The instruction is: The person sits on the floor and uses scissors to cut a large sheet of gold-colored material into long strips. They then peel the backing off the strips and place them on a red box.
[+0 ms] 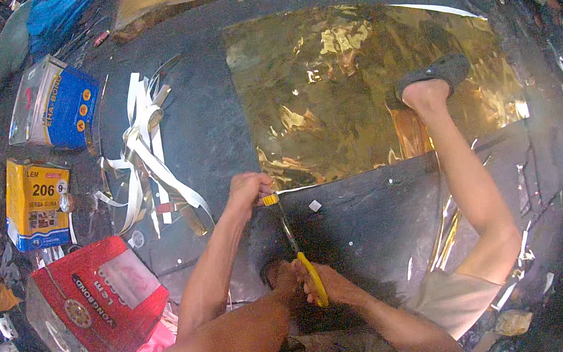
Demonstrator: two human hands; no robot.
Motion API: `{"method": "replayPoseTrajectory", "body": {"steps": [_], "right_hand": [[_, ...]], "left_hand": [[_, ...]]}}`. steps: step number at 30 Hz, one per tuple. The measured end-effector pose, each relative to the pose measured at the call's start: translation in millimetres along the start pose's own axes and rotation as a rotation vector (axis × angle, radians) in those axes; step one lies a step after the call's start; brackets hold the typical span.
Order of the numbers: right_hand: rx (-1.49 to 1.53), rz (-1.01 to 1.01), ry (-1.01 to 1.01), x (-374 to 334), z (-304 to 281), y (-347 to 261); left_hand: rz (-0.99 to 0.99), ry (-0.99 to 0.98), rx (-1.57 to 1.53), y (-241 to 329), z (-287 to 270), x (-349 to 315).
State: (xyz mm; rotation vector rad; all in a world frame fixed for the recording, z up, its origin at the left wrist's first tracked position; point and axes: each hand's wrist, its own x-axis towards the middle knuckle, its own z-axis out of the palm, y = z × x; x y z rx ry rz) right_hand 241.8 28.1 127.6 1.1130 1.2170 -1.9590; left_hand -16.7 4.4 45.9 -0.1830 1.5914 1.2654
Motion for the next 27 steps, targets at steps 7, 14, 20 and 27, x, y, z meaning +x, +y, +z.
{"method": "replayPoseTrajectory", "body": {"steps": [7,14,20,27], "right_hand": [[0.1,-0.021,-0.013,1,-2,8],[0.174,0.006,0.023,13,-3,0],[0.106,-0.057,0.102,24,-4,-1],[0.212,-0.124,0.145,38,-18,-11]], "left_hand": [[0.03,0.04,0.042,-1,5,1],[0.014,0.01,0.051,-1,5,2],[0.024,0.021,0.145,0,5,4],[0.018,0.022,0.08,-12,2,8]]}}
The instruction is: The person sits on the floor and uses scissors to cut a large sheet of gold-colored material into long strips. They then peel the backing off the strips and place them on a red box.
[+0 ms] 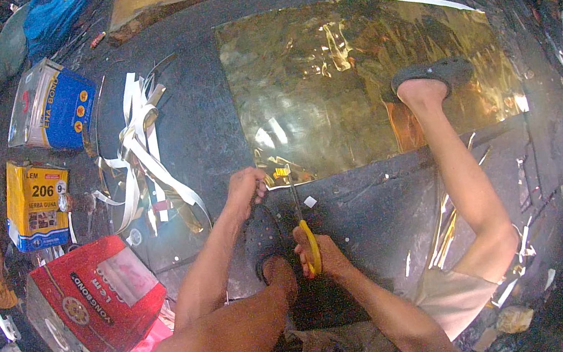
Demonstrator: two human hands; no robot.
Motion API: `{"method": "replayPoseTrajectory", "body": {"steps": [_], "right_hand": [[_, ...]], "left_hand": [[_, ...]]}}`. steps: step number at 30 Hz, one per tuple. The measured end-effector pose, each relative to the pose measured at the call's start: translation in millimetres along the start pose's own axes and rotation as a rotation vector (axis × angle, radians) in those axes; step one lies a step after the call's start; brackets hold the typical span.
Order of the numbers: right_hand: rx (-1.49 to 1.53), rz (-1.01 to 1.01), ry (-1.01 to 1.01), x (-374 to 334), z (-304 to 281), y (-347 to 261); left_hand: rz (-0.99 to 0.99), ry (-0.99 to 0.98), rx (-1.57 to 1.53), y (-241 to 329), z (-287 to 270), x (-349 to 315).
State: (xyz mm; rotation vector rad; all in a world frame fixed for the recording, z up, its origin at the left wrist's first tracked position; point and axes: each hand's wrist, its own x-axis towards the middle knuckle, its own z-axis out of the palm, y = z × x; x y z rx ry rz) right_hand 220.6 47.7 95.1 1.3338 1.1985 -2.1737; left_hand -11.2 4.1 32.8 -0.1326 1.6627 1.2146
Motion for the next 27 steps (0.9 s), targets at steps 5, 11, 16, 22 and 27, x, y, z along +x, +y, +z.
{"method": "replayPoseTrajectory", "body": {"steps": [5,11,16,22,27], "right_hand": [[-0.11,0.151,-0.127,-25,-8,6],[-0.495,-0.081,-0.071,-19,4,28],[-0.451,-0.038,-0.088,-25,6,26],[-0.377,0.105,-0.064,-22,10,-1],[-0.202,0.103,-0.018,-9,9,6]], "left_hand": [[-0.004,-0.03,-0.055,-4,-3,-1],[0.026,-0.015,-0.043,0,-4,-3],[0.03,-0.005,-0.069,-1,-4,-4],[0.009,-0.097,-0.142,1,-4,-4],[-0.011,-0.002,-0.111,6,1,-8]]}}
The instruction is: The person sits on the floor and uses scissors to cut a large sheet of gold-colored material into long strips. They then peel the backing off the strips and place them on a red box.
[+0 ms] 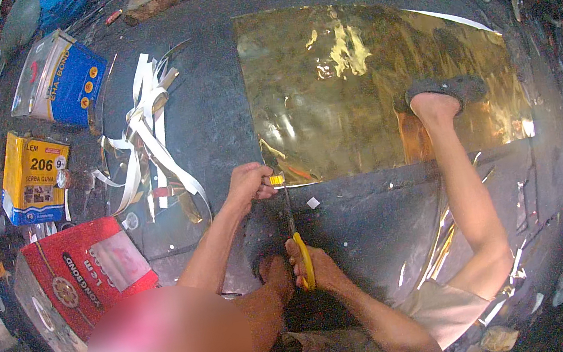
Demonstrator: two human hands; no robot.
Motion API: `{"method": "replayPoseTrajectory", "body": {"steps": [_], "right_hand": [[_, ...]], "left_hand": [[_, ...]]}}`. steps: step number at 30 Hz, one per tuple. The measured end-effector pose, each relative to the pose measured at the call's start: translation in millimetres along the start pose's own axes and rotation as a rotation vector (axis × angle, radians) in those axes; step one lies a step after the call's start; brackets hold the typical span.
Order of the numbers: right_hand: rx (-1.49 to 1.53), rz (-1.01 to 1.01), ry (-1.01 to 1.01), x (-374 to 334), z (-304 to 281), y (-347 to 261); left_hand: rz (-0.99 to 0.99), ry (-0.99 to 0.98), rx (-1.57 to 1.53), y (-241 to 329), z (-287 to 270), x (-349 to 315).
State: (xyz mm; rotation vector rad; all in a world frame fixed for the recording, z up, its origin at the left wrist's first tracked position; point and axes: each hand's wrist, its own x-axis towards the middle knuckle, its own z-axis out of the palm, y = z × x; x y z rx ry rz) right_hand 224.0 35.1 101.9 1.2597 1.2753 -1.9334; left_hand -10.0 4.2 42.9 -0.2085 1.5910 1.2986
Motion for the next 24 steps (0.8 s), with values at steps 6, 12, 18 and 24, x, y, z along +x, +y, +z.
{"method": "replayPoseTrajectory", "body": {"steps": [6,12,18,24], "right_hand": [[0.101,-0.137,-0.026,19,-6,16],[0.15,-0.095,-0.009,13,-7,12],[0.11,-0.098,-0.001,9,-4,7],[-0.064,-0.14,0.053,18,-3,3]], "left_hand": [[-0.031,0.055,0.082,-6,4,-4],[0.178,-0.009,0.353,-28,5,-9],[0.331,0.041,0.524,-47,-1,2],[0.388,0.096,0.619,-53,0,-1]]}}
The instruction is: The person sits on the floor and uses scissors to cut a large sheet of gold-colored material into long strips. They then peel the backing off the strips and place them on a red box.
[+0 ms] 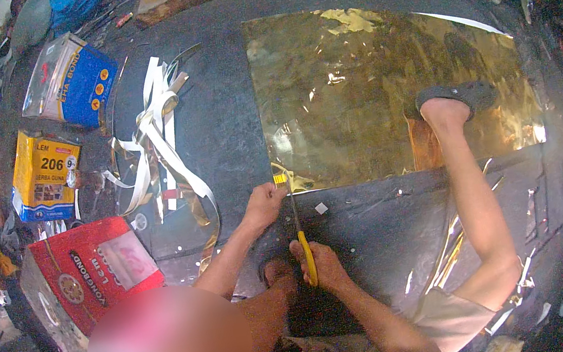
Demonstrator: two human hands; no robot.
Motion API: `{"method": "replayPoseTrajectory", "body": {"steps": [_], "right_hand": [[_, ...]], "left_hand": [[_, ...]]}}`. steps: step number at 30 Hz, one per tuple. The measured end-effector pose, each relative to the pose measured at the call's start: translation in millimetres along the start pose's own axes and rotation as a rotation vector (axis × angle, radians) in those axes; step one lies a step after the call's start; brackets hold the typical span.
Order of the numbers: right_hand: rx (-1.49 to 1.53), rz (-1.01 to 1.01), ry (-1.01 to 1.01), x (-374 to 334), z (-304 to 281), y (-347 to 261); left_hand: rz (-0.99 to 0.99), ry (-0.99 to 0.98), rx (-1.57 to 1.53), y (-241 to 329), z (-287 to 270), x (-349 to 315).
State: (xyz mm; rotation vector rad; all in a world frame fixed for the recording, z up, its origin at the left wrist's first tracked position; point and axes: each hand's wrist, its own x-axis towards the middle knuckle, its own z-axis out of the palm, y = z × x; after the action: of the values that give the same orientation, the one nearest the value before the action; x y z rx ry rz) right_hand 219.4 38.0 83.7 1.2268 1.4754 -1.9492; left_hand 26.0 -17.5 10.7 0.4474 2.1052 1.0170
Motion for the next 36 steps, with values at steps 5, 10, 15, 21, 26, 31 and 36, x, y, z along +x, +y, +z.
{"method": "replayPoseTrajectory", "body": {"steps": [5,10,15,21,26,31,36], "right_hand": [[0.087,0.033,-0.026,9,0,-11],[-0.002,0.03,-0.001,15,1,-17],[-0.027,0.024,0.01,16,1,-14],[-0.017,-0.056,0.021,13,0,-12],[-0.073,-0.105,0.044,13,1,-14],[-0.072,-0.108,0.045,15,1,-24],[-0.013,-0.037,0.03,19,0,-37]], "left_hand": [[0.03,-0.011,-0.018,6,-2,-4],[0.056,-0.017,-0.011,8,-4,-4],[0.018,-0.047,-0.092,2,-1,-3],[-0.037,-0.082,-0.338,-8,5,2],[-0.074,-0.111,-0.467,0,1,-2],[-0.153,-0.177,-0.519,26,-14,-11],[-0.191,-0.21,-0.53,38,-21,-14]]}}
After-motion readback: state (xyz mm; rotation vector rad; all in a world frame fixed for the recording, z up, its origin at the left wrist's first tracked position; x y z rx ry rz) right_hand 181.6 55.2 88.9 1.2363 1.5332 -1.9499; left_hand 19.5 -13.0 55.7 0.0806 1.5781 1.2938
